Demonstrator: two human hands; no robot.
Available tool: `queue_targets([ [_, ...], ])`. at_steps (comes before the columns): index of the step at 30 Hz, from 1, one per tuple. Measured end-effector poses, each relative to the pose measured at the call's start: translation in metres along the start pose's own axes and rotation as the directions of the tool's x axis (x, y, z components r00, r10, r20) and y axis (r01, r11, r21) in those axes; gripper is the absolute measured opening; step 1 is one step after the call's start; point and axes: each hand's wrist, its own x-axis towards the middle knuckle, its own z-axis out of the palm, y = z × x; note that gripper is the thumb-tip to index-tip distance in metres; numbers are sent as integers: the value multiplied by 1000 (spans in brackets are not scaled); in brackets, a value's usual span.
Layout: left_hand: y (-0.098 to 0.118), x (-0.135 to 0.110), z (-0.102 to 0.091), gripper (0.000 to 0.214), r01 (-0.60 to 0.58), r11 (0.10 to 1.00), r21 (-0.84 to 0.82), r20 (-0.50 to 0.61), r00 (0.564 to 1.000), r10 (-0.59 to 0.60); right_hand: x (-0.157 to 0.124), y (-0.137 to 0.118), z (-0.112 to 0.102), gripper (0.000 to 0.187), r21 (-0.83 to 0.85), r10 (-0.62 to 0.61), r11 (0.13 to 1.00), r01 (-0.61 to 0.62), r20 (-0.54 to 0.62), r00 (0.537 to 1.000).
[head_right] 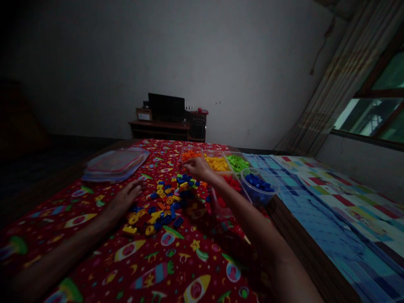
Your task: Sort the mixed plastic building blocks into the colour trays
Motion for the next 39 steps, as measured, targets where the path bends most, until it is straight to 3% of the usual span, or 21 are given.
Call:
queue_targets([
  [2,6,-5,3,58,11,1000,-18,46,999,-10,-4,-5,34,24,-300,-131,942,149,81,988],
  [4,10,-8,5,58,-2,1000,-31,79,997,4,-3,-6,60,37,-474,-156,856,209,149,977],
  [7,9,-8,8,60,-15,996,-91,115,993,26,7,-2,81,46,-622,-108,752,218,210,972],
  [10,2,-5,9,61,-23,988,-152,110,993,40,15,7,87,42,-665,-42,711,230,287,957],
  [14,-2,-3,10,60,-35,988,-151,119,992,53,6,11,84,33,-629,-83,722,288,334,939],
  [17,-2,-3,10,64,-60,991,-120,162,984,80,-11,8,73,32,-496,-135,818,292,328,935],
  [20,1,-4,11,68,-97,993,-65,259,960,111,-24,6,57,30,-280,-149,940,194,173,974],
  [24,10,-10,10,64,-183,983,33,381,911,157,-28,13,39,28,-131,-63,990,59,-25,998],
  [28,18,-14,8,56,-238,969,62,346,916,203,-30,22,36,25,-286,-6,958,-7,-45,999],
  [34,19,-12,6,44,-283,956,75,282,926,252,-38,19,42,21,-485,18,874,38,112,994],
  [39,17,-12,4,40,-231,972,42,262,942,212,-42,12,34,22,-541,6,841,16,39,999],
])
